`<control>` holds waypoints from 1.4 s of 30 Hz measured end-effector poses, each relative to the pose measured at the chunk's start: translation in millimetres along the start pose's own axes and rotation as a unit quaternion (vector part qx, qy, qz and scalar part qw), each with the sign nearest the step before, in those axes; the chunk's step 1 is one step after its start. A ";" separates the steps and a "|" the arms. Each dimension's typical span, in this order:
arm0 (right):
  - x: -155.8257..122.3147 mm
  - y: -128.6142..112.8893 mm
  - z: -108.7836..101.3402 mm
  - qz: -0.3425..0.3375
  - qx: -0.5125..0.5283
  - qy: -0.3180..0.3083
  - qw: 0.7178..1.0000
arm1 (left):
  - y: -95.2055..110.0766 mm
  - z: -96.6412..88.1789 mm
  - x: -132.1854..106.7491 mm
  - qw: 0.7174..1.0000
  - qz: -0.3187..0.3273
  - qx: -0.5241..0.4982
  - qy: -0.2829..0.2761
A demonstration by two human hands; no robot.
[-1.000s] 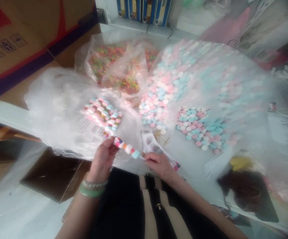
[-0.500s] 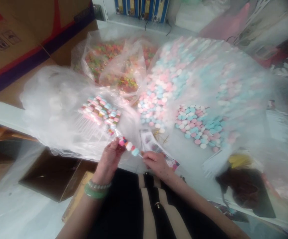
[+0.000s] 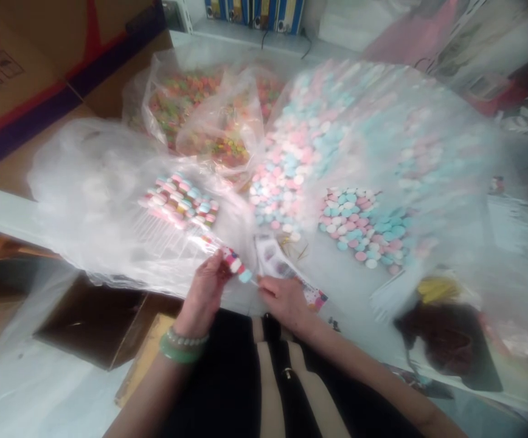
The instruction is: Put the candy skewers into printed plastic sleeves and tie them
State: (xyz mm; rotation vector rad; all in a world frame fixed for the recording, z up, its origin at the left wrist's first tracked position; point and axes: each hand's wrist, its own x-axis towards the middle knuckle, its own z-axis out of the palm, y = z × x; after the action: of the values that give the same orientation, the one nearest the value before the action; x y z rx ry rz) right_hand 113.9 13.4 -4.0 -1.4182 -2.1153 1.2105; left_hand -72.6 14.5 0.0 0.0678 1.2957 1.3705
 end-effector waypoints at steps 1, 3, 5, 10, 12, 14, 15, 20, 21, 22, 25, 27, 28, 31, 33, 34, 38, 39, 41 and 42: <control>0.8 0.0 0.3 -0.008 0.008 -0.007 1.000 | -0.9 0.5 0.4 1.000 0.001 0.003 0.001; 2.6 -0.5 -0.7 -0.007 0.052 -0.025 0.998 | -0.9 1.3 1.4 1.000 -0.006 0.002 0.001; 4.1 -1.7 -3.8 0.022 0.134 -0.054 0.989 | 1.5 0.8 3.0 0.999 -0.032 -0.007 -0.001; 5.6 -5.8 -11.9 0.166 0.388 -0.133 0.897 | 10.2 -6.2 6.9 0.997 -0.062 -0.030 -0.030; 6.9 -5.6 -12.8 0.204 0.461 -0.152 0.850 | 11.7 -9.0 7.5 0.997 -0.055 -0.036 -0.048; 9.4 -3.1 -12.8 0.226 0.522 -0.176 0.804 | 11.7 -10.3 7.3 0.996 -0.048 -0.043 -0.069; 11.0 -1.1 -12.8 0.236 0.550 -0.194 0.777 | 11.3 -10.4 6.9 0.995 -0.043 -0.048 -0.080; 15.1 7.1 -11.7 0.273 0.640 -0.304 0.651 | 8.6 -7.8 3.4 0.993 -0.021 -0.049 -0.103; 14.3 6.4 -11.1 0.272 0.642 -0.318 0.642 | 8.3 -7.5 2.9 0.993 -0.022 -0.048 -0.105; 13.1 4.9 -10.2 0.269 0.639 -0.320 0.646 | 8.2 -7.4 2.7 0.993 -0.025 -0.049 -0.108; 8.7 -3.2 -7.0 0.253 0.578 -0.246 0.735 | 7.7 -8.6 3.8 0.992 -0.040 -0.053 -0.107; 6.9 -8.1 -5.4 0.238 0.488 -0.167 0.823 | 7.1 -9.8 5.2 0.994 -0.042 -0.047 -0.090; 6.5 -9.8 -5.1 0.224 0.433 -0.137 0.862 | 6.6 -10.0 5.8 0.995 -0.039 -0.044 -0.081; 6.4 -11.5 -5.1 0.148 0.260 -0.079 0.951 | 5.3 -8.5 5.6 0.997 -0.026 -0.038 -0.067; 6.2 -11.6 -5.1 0.097 0.165 -0.062 0.980 | 4.7 -6.0 4.1 0.997 -0.021 -0.032 -0.064; 5.9 -11.7 -4.9 0.081 0.130 -0.059 0.986 | 4.5 -4.6 3.3 0.997 -0.019 -0.027 -0.065; 4.2 -13.5 -3.6 0.043 0.052 -0.051 0.996 | 4.9 -1.6 1.6 0.997 -0.019 -0.002 -0.078; 3.8 -14.0 -3.5 0.030 0.033 -0.045 0.998 | 5.4 -1.7 1.9 0.996 -0.021 0.000 -0.082; 2.8 -14.7 -4.0 -0.003 -0.013 -0.031 0.999 | 6.9 -2.5 3.1 0.996 -0.027 -0.010 -0.084; 2.2 -14.8 -4.6 -0.021 -0.041 -0.022 0.999 | 8.0 -3.0 4.0 0.996 -0.035 -0.019 -0.082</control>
State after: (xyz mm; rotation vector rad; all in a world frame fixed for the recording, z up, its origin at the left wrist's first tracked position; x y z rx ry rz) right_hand 107.0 15.3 10.0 -1.3869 -2.2369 1.1620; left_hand -81.2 18.0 2.0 0.1072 1.1244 1.3014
